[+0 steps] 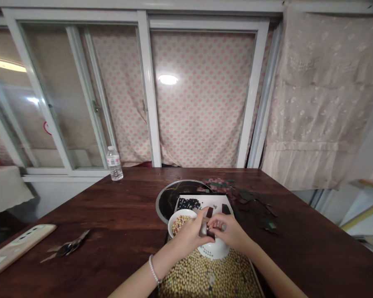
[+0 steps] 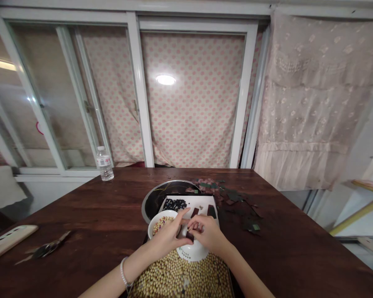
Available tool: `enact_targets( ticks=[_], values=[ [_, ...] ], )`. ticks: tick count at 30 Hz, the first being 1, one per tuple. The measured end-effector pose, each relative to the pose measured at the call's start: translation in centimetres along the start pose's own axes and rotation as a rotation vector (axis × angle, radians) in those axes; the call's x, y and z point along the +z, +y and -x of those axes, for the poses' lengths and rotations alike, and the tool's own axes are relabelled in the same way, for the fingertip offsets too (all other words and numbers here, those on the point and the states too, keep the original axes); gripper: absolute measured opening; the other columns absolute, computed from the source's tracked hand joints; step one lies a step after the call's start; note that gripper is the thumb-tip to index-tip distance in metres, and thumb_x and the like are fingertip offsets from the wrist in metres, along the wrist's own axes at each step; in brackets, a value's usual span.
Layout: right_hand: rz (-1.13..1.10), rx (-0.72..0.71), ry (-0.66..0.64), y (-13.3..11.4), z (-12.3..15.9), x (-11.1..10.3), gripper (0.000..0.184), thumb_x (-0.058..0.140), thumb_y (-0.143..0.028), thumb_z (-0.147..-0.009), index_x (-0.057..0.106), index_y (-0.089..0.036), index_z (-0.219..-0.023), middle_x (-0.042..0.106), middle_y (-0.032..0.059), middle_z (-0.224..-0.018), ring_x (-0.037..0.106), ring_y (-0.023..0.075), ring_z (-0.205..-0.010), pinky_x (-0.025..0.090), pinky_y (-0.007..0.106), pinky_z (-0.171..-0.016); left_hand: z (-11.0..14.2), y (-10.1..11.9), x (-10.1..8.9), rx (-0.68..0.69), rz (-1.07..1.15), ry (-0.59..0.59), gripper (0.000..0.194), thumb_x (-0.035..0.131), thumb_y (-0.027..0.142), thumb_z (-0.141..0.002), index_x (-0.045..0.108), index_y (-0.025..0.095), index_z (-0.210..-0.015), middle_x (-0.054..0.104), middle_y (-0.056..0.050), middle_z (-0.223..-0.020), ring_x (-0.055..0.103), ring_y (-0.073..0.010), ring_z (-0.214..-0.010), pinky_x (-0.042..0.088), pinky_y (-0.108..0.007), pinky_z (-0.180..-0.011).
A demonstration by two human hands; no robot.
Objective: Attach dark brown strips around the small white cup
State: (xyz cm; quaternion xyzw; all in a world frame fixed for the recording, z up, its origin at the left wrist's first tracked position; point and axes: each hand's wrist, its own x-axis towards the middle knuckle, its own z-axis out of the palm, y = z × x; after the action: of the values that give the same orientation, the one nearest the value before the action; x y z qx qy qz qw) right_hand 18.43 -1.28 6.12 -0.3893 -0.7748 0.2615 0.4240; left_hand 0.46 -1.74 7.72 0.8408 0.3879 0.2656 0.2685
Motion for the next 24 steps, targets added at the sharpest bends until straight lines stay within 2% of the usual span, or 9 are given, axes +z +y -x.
enact_targets(
  ticks=[5,14,20,24],
  values=[
    [0.023,-0.018,0.014,0.05,-0.09,0.24,0.018,0.058,-0.005,-0.067,0.064,-0.018,-0.077,0.065,0.0004,-0.070,0.060,0.0145,-0.064,0.046,0.024,-0.060,-0.06,0.15,-0.09,-0.031,-0.022,-0.003,0.085,0.073,0.026,-0.067,0.026,0.025,-0.137,0.062,-0.009,-0.113,0.059,-0.0279,-0.093,0.041,-0.036,-0.082],
    [0.062,-0.048,0.016,-0.17,-0.36,0.58,0.013,0.056,-0.007,-0.069,0.062,-0.018,-0.073,0.060,-0.0006,-0.065,0.055,0.0132,-0.059,0.042,0.022,-0.054,-0.25,0.43,-0.12,-0.039,-0.013,-0.016,0.083,0.073,0.024,-0.067,0.026,0.024,-0.135,0.065,-0.007,-0.108,0.060,-0.0280,-0.095,0.041,-0.034,-0.081],
    [0.081,-0.021,0.010,0.17,-0.33,0.62,0.016,0.054,-0.005,-0.068,0.060,-0.018,-0.074,0.057,-0.0011,-0.067,0.051,0.0120,-0.057,0.040,0.021,-0.053,-0.47,0.45,-0.11,-0.026,0.033,-0.011,0.082,0.075,0.020,-0.064,0.029,0.022,-0.132,0.065,-0.006,-0.111,0.058,-0.0267,-0.100,0.039,-0.034,-0.087],
    [0.075,-0.005,0.004,0.30,-0.25,0.47,0.017,0.054,-0.003,-0.065,0.057,-0.019,-0.071,0.051,-0.0042,-0.058,0.046,0.0107,-0.053,0.036,0.020,-0.050,-0.50,0.73,-0.23,-0.046,0.050,-0.007,0.080,0.075,0.019,-0.063,0.031,0.023,-0.129,0.065,-0.005,-0.111,0.059,-0.0260,-0.099,0.040,-0.032,-0.085]
  ],
)
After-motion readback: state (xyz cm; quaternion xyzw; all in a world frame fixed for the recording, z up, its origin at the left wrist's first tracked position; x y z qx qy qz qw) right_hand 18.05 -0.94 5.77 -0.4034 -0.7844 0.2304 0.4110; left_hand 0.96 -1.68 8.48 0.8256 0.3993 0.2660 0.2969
